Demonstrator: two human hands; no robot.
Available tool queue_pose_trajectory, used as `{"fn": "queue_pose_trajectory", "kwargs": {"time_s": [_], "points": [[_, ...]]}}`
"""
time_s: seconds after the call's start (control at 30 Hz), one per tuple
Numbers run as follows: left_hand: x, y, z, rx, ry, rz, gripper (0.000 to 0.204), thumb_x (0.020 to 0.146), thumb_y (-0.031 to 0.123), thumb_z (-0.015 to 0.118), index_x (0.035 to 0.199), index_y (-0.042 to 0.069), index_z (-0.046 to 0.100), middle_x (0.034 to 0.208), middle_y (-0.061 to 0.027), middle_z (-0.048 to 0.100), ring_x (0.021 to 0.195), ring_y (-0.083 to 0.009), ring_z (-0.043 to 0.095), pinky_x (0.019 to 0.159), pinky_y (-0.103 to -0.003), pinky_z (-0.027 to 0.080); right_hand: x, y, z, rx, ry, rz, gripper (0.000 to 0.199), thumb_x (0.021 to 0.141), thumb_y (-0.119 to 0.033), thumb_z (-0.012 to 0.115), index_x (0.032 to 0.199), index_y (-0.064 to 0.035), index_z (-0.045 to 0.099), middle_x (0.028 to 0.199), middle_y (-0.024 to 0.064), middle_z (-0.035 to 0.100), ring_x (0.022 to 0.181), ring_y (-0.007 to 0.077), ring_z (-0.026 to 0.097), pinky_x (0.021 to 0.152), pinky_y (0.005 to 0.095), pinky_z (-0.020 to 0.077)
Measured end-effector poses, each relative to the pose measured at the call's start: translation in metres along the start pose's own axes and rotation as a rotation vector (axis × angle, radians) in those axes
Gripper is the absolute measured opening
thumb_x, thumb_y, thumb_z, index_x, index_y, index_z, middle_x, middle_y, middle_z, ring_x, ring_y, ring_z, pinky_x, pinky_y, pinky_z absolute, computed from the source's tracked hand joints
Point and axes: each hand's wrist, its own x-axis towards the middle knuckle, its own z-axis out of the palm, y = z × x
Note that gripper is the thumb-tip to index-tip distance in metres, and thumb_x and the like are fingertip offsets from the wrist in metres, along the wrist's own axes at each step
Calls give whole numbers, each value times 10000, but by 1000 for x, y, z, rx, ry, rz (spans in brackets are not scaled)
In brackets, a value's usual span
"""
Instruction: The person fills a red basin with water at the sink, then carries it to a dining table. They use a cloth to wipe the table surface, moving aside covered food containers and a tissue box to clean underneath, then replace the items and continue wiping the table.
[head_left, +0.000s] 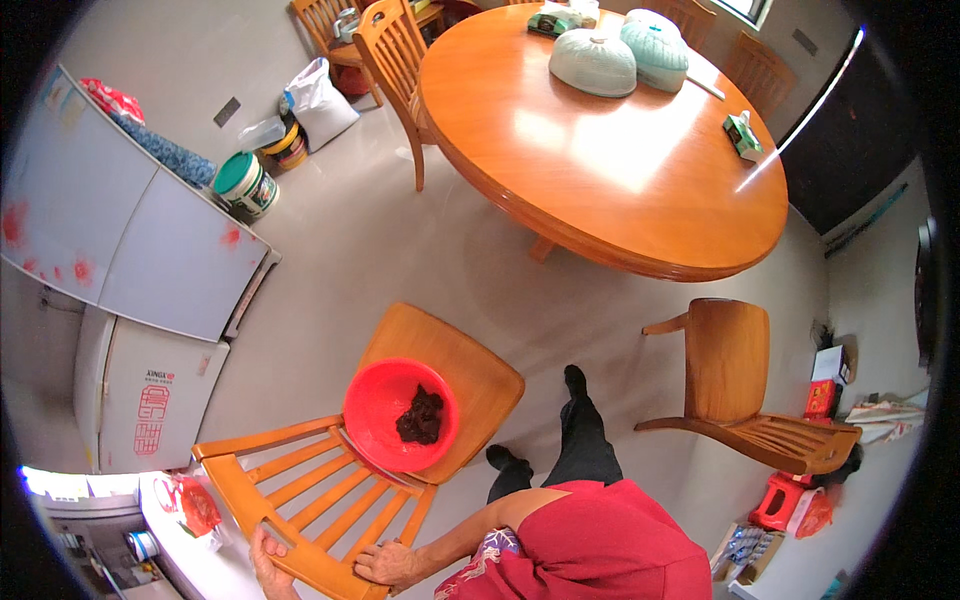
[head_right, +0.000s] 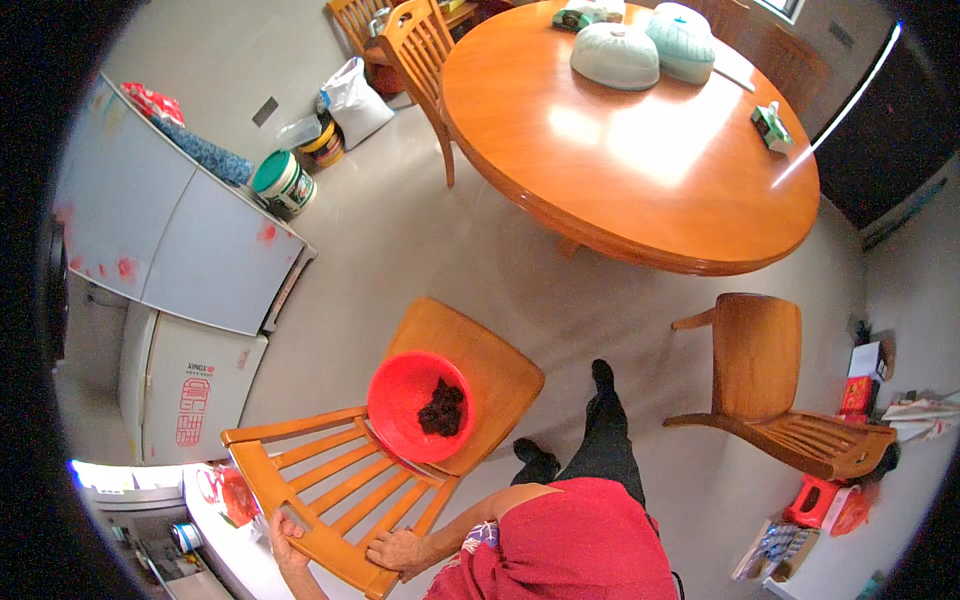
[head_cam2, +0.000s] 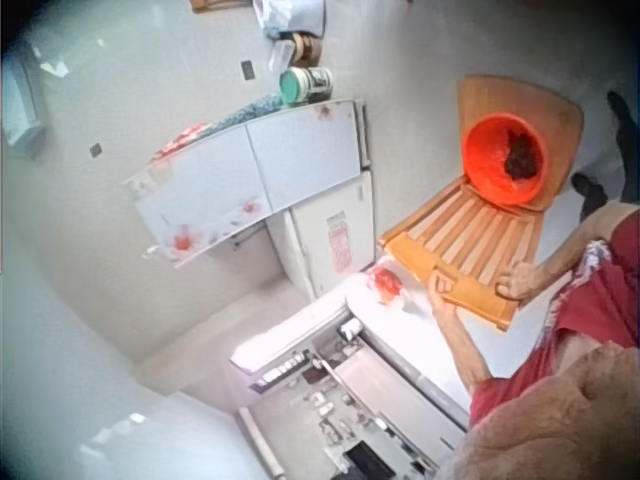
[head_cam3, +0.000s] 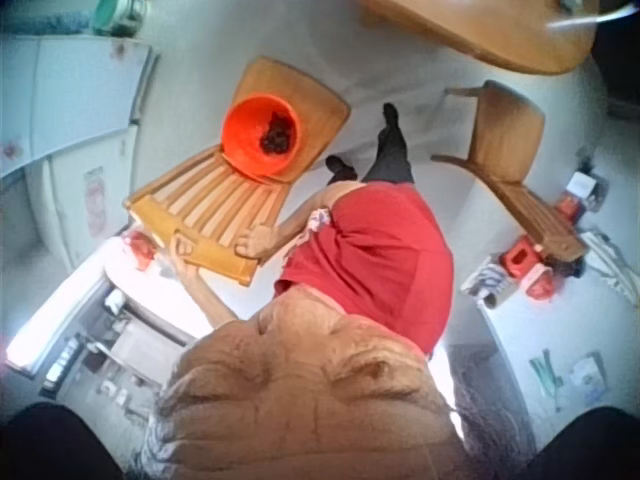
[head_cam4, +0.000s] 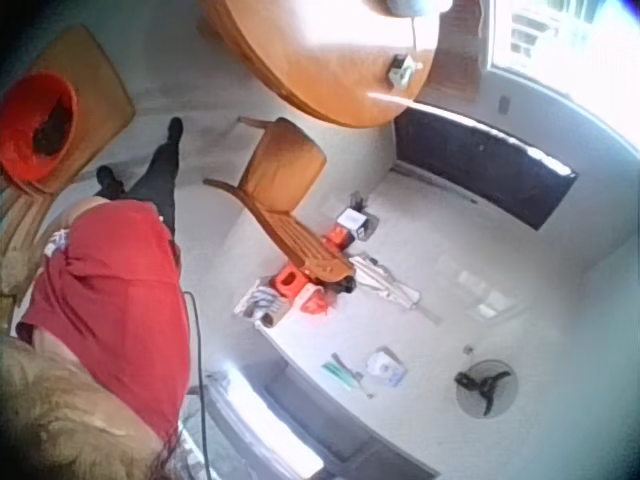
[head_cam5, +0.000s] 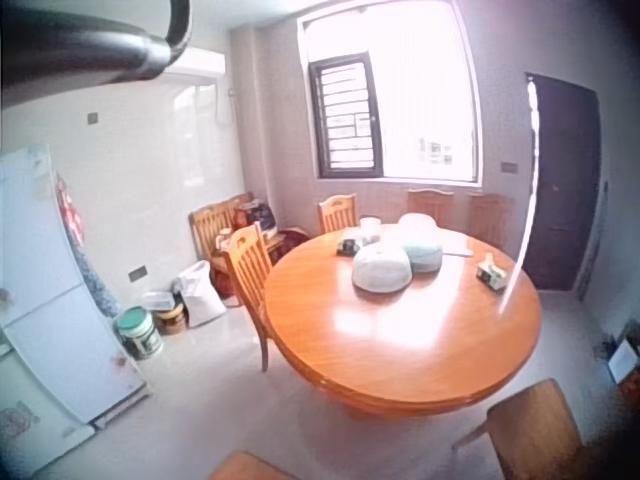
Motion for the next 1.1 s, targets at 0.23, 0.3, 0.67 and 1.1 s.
{"fn": "queue_pose_trajectory", "kwargs": {"time_s": [0.23, 0.3, 0.67, 1.1], "points": [[8, -3, -42, 55, 194, 0, 255, 888, 297, 672, 747, 163, 507, 487, 60, 351, 407, -88, 347, 390, -237, 337, -10, 32, -57, 370, -96, 0, 570, 714, -211, 710, 1210, -82, 461, 1070, 170, 578, 1020, 375, 561, 779, 447, 514], [0, -1, -41, 67, 226, 3, 275, 886, 306, 674, 734, 165, 494, 471, 66, 344, 394, -89, 347, 379, -242, 337, -32, 40, -123, 448, -141, 223, 596, 725, -198, 697, 1253, -82, 446, 1083, 177, 590, 1044, 383, 554, 803, 450, 500], [14, 5, -11, 852, 555, 968, 349, 908, 202, 649, 1193, 15, 576, 1088, -108, 561, 909, -173, 551, 792, -283, 476, -277, 132, -443, -990, 1056, 700, 400, 791, -116, 656, 1179, -107, 557, 1188, 75, 592, 1195, 271, 499, 927, 467, 335], [12, -207, 613, 919, -218, 1107, 326, 782, 89, 714, 1085, 58, 597, 1158, -133, 482, 1122, -297, 485, 974, -414, 407, -415, 218, -478, -979, 679, 752, 445, 808, -316, 666, 1189, -110, 568, 1350, 60, 484, 1230, 273, 434, 857, 454, 352]]}}
